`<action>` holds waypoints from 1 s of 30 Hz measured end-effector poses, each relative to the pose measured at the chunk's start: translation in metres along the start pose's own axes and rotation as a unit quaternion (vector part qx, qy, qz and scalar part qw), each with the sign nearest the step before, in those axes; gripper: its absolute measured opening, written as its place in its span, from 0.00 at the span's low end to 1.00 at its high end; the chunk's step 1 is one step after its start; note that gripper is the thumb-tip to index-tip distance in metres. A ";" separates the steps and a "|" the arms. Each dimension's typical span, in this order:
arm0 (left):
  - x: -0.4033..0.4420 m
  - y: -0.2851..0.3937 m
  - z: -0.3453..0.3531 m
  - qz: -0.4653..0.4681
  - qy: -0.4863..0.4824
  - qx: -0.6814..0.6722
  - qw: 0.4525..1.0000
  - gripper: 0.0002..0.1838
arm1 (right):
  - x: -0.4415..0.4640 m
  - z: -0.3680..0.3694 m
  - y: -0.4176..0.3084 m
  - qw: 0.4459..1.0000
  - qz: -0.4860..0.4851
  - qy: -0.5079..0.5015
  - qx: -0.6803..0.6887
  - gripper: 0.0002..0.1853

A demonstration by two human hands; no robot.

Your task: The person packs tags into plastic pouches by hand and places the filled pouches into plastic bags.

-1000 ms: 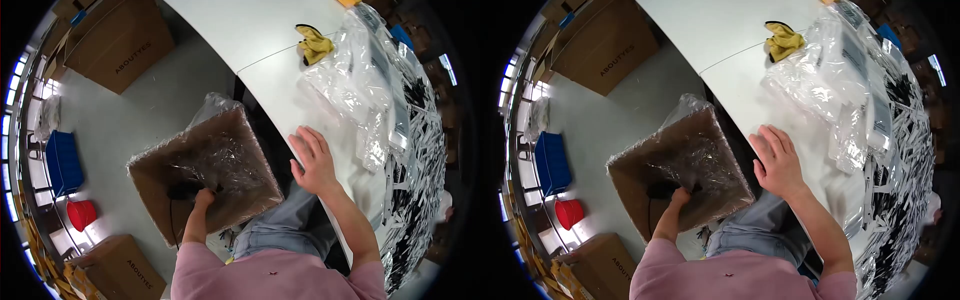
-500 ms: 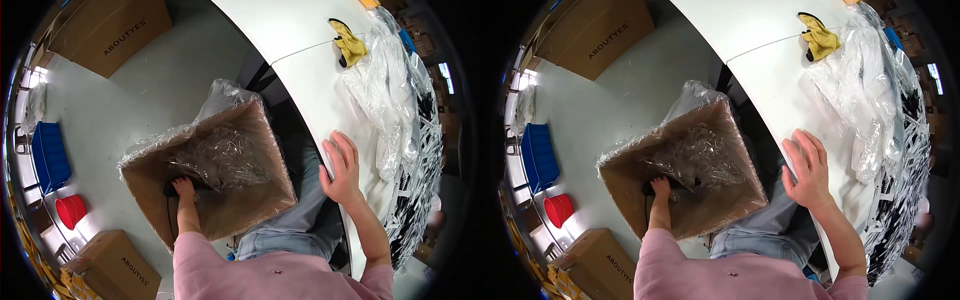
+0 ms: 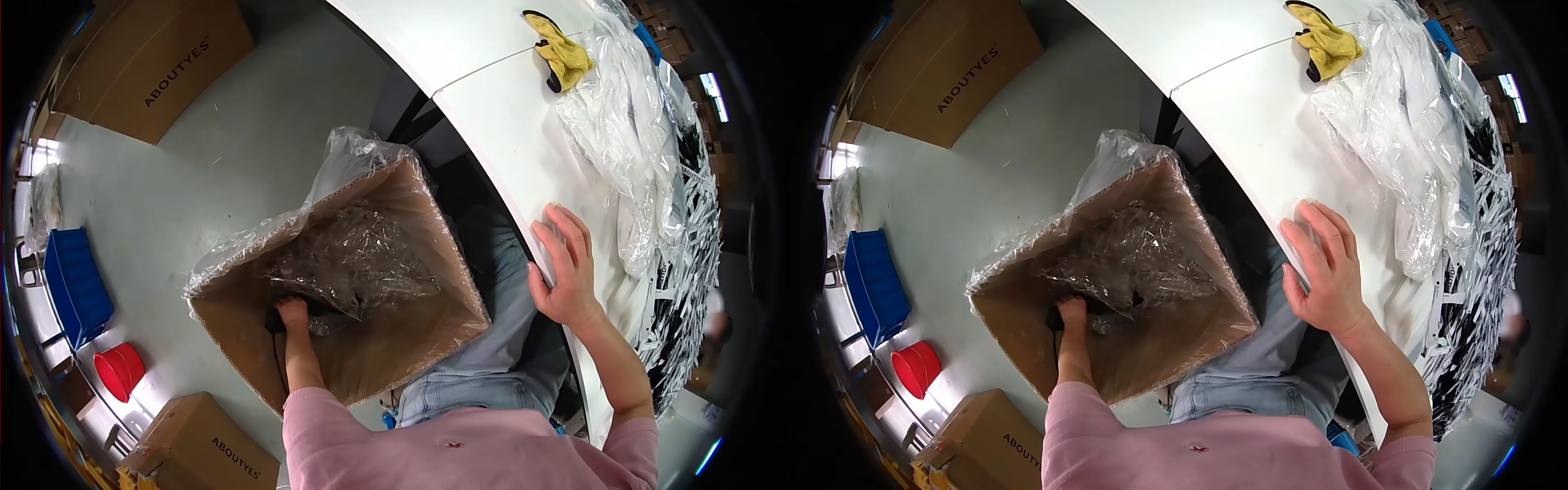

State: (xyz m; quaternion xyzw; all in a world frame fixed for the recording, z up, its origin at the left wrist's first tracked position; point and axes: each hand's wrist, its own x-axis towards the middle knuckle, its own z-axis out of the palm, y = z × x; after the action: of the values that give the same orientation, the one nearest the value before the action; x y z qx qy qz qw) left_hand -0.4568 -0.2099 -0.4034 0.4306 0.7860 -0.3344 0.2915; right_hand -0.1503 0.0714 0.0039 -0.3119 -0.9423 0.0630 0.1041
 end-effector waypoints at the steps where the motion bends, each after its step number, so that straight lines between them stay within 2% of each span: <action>1: 0.003 -0.001 0.001 0.016 -0.007 0.004 1.000 0.20 | 0.000 0.000 -0.001 1.000 0.003 0.000 0.000 0.28; 2: 0.004 -0.001 0.001 0.018 -0.005 0.007 1.000 0.20 | 0.000 0.000 -0.001 1.000 0.000 0.002 0.001 0.28; 4: 0.005 0.002 -0.008 -0.004 -0.059 -0.026 0.998 0.24 | 0.001 0.000 0.000 1.000 0.002 0.007 -0.005 0.28; 8: 0.017 -0.002 0.007 0.036 -0.082 -0.030 0.995 0.24 | 0.001 0.000 -0.002 1.000 0.014 0.015 -0.003 0.30; 11: 0.016 -0.001 0.010 0.078 -0.036 -0.020 0.996 0.23 | 0.000 -0.001 -0.001 1.000 0.018 0.011 -0.006 0.30; 13: 0.002 -0.004 -0.012 0.114 -0.101 -0.045 0.987 0.19 | 0.000 0.000 -0.001 1.000 0.020 0.008 -0.003 0.30; 14: -0.002 -0.006 -0.013 0.114 -0.102 -0.044 0.987 0.19 | 0.000 0.000 -0.001 1.000 0.018 0.010 -0.002 0.30; 19: -0.032 -0.013 -0.042 0.257 -0.121 0.044 0.958 0.16 | 0.000 -0.001 0.000 1.000 0.013 0.014 0.003 0.30; 22: -0.044 -0.012 -0.049 0.290 -0.109 0.013 0.951 0.17 | -0.001 -0.001 0.001 1.000 0.012 0.022 0.007 0.29; 25: -0.068 -0.005 -0.078 0.291 -0.114 0.005 0.950 0.13 | -0.001 -0.002 0.001 1.000 0.012 0.021 0.015 0.29; 30: -0.085 0.003 -0.097 0.303 -0.116 -0.005 0.946 0.12 | -0.003 -0.001 0.003 0.999 0.017 0.018 0.025 0.31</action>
State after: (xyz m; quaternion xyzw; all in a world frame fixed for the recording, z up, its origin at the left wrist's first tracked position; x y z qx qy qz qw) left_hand -0.4319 -0.1743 -0.2821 0.6050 0.5813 -0.2738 0.4702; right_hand -0.1461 0.0722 0.0034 -0.3264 -0.9329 0.0823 0.1276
